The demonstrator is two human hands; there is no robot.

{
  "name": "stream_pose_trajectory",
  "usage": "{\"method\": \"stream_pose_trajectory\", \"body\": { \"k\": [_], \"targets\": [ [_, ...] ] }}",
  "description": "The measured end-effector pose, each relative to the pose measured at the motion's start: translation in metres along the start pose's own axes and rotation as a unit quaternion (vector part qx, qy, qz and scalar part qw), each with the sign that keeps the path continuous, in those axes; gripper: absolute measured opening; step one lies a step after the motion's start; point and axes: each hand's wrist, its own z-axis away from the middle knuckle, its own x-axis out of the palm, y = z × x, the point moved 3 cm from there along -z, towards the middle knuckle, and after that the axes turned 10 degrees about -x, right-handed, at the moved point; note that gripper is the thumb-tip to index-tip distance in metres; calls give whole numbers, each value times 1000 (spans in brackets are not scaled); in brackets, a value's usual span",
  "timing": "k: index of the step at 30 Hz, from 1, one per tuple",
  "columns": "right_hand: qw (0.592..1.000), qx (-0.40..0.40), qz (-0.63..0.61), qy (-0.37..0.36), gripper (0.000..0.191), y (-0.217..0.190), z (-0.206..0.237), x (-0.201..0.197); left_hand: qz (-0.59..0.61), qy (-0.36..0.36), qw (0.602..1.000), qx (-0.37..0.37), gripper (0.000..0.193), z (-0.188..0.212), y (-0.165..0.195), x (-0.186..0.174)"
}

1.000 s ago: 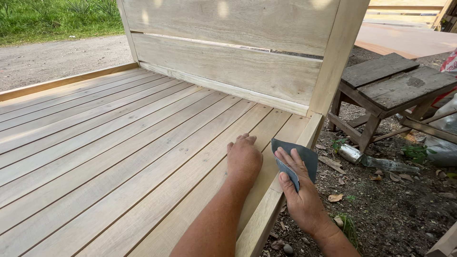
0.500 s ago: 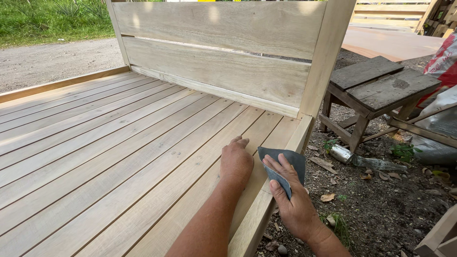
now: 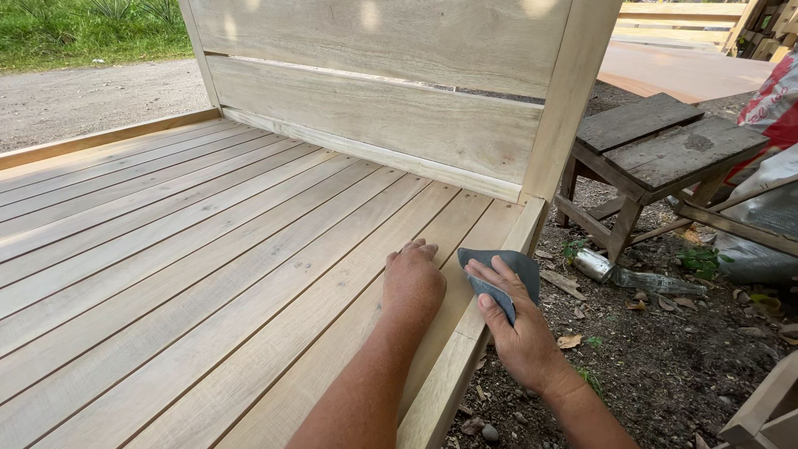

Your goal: The person sands the slatted seat and side rails of a wooden bench frame using a sanding block, working across the top boards and then along the edges and corners. They steady the frame with one hand while rubbing the block over the wood surface, moving section by section around the piece.

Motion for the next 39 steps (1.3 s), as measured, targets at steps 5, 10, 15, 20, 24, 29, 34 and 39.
{"method": "stream_pose_trajectory", "body": {
  "k": [5, 10, 15, 20, 24, 29, 34, 39],
  "targets": [
    [996, 91, 2, 12, 47, 53, -65, -21, -35, -38, 999, 16, 45, -2, 0, 4],
    [991, 107, 73, -24, 48, 59, -85, -30, -101, -40, 991, 77, 39, 1, 7, 3],
    [996, 63, 41, -44, 54, 43, -37, -20, -141, -73, 985, 63, 38, -2, 5, 8],
    [989, 134, 45, -46, 53, 66, -78, -28, -140, -74, 985, 70, 42, -6, 1, 17],
    [988, 131, 69, -52, 54, 76, -82, -28, -150, -59, 983, 89, 45, -11, -2, 27],
    [996, 13, 50, -74, 53, 80, -44, -23, -177, -42, 980, 79, 47, -23, -11, 45],
    [992, 92, 69, -58, 51, 104, -99, -36, -189, -4, 975, 119, 50, -34, -22, 63],
    [988, 106, 77, -82, 53, 90, -84, -30, -127, -9, 983, 132, 50, -45, -39, 86]
  ]
}}
